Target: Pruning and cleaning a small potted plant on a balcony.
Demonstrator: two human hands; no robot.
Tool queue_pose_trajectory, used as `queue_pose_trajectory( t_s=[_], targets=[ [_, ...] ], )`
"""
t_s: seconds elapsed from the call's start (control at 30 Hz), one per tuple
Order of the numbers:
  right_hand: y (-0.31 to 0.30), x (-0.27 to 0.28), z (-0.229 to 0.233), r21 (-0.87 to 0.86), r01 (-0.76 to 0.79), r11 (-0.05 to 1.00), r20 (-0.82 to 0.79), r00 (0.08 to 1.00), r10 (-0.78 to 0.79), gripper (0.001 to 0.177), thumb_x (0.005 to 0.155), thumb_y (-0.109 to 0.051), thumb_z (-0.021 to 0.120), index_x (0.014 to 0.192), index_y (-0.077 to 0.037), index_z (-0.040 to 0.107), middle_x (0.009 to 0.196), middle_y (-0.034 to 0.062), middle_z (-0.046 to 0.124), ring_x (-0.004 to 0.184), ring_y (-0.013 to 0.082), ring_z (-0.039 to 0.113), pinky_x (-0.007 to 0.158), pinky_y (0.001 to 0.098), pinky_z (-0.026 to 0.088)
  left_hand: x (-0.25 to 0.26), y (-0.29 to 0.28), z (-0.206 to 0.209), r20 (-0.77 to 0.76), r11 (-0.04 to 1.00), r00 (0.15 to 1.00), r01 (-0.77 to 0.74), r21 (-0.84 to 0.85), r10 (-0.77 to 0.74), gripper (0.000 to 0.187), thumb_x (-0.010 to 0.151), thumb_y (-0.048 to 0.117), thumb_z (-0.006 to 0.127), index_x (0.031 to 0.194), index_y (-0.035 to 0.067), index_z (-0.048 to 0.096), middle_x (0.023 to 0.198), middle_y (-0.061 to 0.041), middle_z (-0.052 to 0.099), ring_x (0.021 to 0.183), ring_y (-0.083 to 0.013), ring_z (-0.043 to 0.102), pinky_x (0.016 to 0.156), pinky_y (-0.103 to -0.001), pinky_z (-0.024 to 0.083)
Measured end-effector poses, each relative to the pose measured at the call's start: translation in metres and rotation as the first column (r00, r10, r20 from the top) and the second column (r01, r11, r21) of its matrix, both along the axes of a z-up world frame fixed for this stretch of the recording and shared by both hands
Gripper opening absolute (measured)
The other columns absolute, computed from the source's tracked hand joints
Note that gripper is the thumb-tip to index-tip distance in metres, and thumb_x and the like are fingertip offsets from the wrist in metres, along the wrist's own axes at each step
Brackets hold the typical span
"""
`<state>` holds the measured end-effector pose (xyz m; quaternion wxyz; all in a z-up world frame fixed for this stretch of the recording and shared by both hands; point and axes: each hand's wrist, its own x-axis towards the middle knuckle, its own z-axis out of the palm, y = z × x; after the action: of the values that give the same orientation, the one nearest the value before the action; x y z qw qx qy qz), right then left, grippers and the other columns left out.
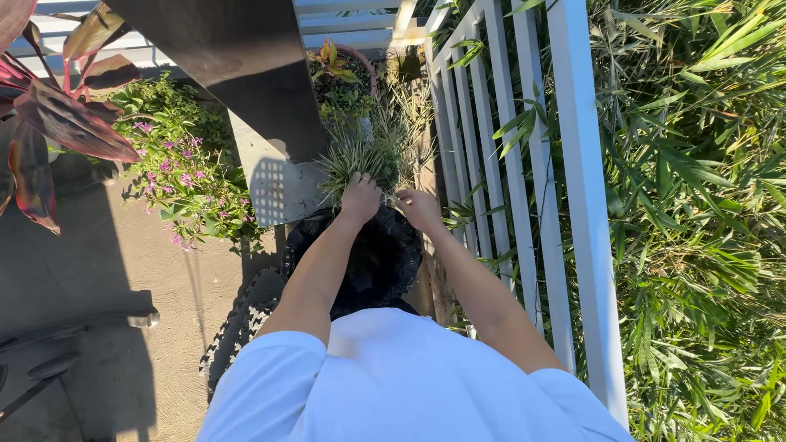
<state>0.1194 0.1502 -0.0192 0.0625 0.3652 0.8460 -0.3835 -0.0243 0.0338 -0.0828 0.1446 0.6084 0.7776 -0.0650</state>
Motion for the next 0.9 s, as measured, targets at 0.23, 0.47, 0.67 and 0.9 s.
queue_pose_trajectory(
  t_s=[0.23,0.47,0.67,0.9],
  targets=[
    [0.021,-0.044,0.004,0.296,-0.173,0.939,-0.027,0.981,0.190,0.025,0.094,-0.020,0.069,0.118,-0.018,0.075,0.114,0.0138,0.067,0.099,0.0342,0.069,0.084,0.0458,0.055,-0.021,-0.011,0.021,-0.231,1.000,0.973,0.019,0.009,-0.016,0.033,0.096,0.026,0.050,0.120,0.013,0.069,0.135,-0.011,0.060,0.134,-0.0271,0.046,0.113,-0.043,0.027],
    [0.045,-0.070,-0.019,0.491,-0.459,0.741,0.232,0.888,0.396,0.028,0.090,-0.013,0.065,0.115,-0.020,0.076,0.109,0.0154,0.062,0.095,0.0334,0.069,0.078,0.0452,0.057,-0.013,-0.022,0.077,0.103,0.963,0.967,-0.218,-0.157,0.235,0.051,0.091,0.019,0.058,0.142,0.020,0.055,0.157,-0.014,0.037,0.147,-0.0346,0.029,0.119,-0.052,0.017],
    [0.049,-0.071,-0.034,0.503,-0.551,0.665,0.314,0.834,0.454,0.016,0.093,-0.016,0.064,0.099,-0.014,0.079,0.101,0.0112,0.067,0.090,0.0282,0.073,0.078,0.0428,0.058,-0.006,-0.022,0.029,0.069,0.952,0.955,-0.278,-0.127,0.288,0.052,0.102,0.028,0.058,0.153,0.029,0.048,0.170,-0.010,0.024,0.154,-0.0355,0.023,0.122,-0.058,0.017],
    [0.042,-0.069,-0.064,0.522,-0.589,0.616,0.360,0.808,0.467,0.016,0.092,-0.011,0.061,0.092,-0.009,0.077,0.100,0.0122,0.069,0.092,0.0292,0.074,0.079,0.0403,0.059,-0.014,-0.024,0.051,0.068,0.952,0.969,-0.220,-0.214,0.239,0.073,0.093,0.049,0.067,0.158,0.030,0.040,0.170,-0.007,0.021,0.153,-0.0319,0.023,0.120,-0.055,0.020]
  ],
)
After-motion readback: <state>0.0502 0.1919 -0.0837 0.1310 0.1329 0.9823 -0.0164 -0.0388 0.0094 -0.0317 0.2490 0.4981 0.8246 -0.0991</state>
